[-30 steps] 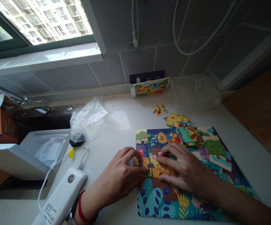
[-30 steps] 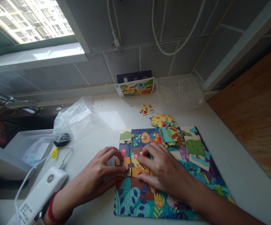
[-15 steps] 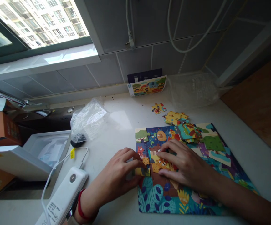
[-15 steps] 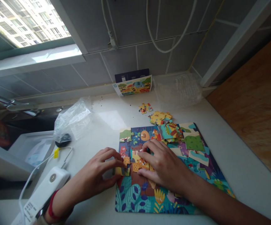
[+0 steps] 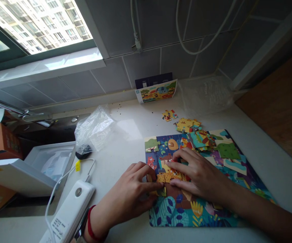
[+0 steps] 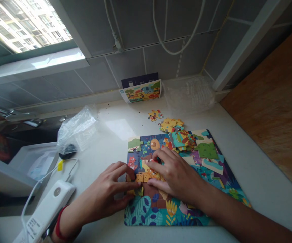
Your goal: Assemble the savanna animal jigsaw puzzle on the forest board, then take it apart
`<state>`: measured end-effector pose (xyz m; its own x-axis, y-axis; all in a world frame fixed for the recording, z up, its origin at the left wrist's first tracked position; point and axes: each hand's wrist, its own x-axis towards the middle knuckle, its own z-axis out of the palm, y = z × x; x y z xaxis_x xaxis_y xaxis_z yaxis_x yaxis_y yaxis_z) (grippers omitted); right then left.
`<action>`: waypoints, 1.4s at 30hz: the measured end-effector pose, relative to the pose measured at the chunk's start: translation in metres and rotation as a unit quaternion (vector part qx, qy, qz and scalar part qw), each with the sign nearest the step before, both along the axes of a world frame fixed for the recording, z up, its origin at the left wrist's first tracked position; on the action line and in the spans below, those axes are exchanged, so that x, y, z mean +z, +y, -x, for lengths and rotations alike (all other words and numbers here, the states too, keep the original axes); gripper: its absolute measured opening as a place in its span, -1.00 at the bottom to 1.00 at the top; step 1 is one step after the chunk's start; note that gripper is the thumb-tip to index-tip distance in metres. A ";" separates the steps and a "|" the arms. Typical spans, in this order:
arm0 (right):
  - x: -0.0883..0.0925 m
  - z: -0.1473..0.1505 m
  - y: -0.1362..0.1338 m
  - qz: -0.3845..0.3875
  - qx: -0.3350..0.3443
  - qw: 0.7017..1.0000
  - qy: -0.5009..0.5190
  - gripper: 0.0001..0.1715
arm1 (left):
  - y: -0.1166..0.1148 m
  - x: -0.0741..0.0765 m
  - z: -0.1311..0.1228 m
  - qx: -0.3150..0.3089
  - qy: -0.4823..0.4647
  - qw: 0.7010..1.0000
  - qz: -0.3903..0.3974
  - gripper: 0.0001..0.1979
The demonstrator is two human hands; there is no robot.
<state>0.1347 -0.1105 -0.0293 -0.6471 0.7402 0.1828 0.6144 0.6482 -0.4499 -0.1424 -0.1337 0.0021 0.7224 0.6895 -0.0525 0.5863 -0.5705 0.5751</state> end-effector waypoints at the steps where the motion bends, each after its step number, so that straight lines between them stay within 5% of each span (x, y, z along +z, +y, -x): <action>1: 0.000 0.000 0.000 0.000 0.001 1.000 -0.001 -0.53 | 0.000 0.000 0.001 0.000 0.002 1.000 -0.001 -0.55; 31: -0.002 -0.002 0.000 0.010 0.007 1.000 -0.001 -0.54 | 0.006 -0.002 0.004 0.004 -0.017 1.000 0.003 -0.60; 37: 0.003 -0.001 0.002 0.006 0.006 0.999 0.031 -0.54 | 0.014 -0.009 0.012 0.027 -0.048 0.998 0.012 -0.39; 42: 0.004 -0.001 0.002 0.001 0.001 0.999 0.053 -0.50 | 0.018 -0.009 0.015 0.031 -0.064 0.997 0.020 -0.43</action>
